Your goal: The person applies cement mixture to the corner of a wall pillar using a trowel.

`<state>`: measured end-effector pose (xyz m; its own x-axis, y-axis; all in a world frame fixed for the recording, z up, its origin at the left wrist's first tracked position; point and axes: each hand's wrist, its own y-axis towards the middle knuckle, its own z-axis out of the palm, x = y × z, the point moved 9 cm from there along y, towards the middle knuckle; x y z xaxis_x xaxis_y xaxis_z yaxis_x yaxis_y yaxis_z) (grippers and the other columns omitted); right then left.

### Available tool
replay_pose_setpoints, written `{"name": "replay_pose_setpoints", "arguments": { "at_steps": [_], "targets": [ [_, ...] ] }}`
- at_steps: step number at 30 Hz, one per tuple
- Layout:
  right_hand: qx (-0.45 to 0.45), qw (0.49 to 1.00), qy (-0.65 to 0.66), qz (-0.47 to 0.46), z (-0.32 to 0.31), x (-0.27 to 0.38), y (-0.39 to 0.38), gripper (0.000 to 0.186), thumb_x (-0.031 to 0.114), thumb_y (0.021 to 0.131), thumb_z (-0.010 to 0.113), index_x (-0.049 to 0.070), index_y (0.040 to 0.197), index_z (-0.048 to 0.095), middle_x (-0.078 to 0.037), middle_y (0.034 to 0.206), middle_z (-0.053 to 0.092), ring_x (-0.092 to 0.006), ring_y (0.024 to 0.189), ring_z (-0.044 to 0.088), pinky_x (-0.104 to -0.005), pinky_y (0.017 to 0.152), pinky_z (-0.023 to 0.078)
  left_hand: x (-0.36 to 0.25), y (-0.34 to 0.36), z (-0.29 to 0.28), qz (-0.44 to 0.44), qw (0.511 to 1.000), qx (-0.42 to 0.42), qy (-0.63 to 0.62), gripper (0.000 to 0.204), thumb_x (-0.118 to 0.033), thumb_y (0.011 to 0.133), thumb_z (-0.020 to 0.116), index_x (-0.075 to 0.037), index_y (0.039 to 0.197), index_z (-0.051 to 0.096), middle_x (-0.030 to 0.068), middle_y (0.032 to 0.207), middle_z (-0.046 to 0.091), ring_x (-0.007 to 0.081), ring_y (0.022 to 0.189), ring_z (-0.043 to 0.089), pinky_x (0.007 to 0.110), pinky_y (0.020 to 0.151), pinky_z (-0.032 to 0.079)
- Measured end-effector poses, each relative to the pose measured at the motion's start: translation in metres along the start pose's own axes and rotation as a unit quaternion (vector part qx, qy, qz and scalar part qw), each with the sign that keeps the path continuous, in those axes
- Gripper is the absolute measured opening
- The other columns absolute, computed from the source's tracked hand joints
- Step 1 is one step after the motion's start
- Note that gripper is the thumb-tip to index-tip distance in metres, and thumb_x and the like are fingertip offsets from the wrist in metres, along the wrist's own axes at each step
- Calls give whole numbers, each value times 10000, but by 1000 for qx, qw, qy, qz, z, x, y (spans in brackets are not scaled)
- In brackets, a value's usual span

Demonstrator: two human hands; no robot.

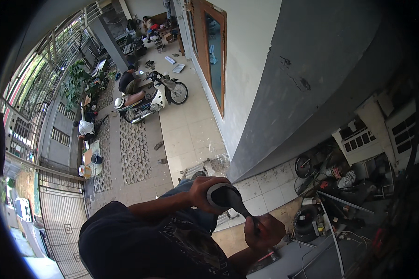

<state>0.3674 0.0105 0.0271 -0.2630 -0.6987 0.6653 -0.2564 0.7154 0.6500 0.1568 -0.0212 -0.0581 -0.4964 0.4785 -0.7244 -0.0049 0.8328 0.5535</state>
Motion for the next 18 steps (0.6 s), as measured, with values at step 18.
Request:
{"name": "replay_pose_setpoints", "arguments": {
  "at_steps": [18],
  "targets": [
    [84, 996, 38, 9, 4, -12, 2, 227, 43, 695, 755, 58, 627, 539, -55, 558, 587, -193, 424, 531, -276, 428, 377, 1, -21, 27, -36, 999, -1, -36, 807, -313, 515, 933, 26, 1175, 615, 161, 1003, 717, 293, 853, 738, 346, 754, 588]
  ]
}}
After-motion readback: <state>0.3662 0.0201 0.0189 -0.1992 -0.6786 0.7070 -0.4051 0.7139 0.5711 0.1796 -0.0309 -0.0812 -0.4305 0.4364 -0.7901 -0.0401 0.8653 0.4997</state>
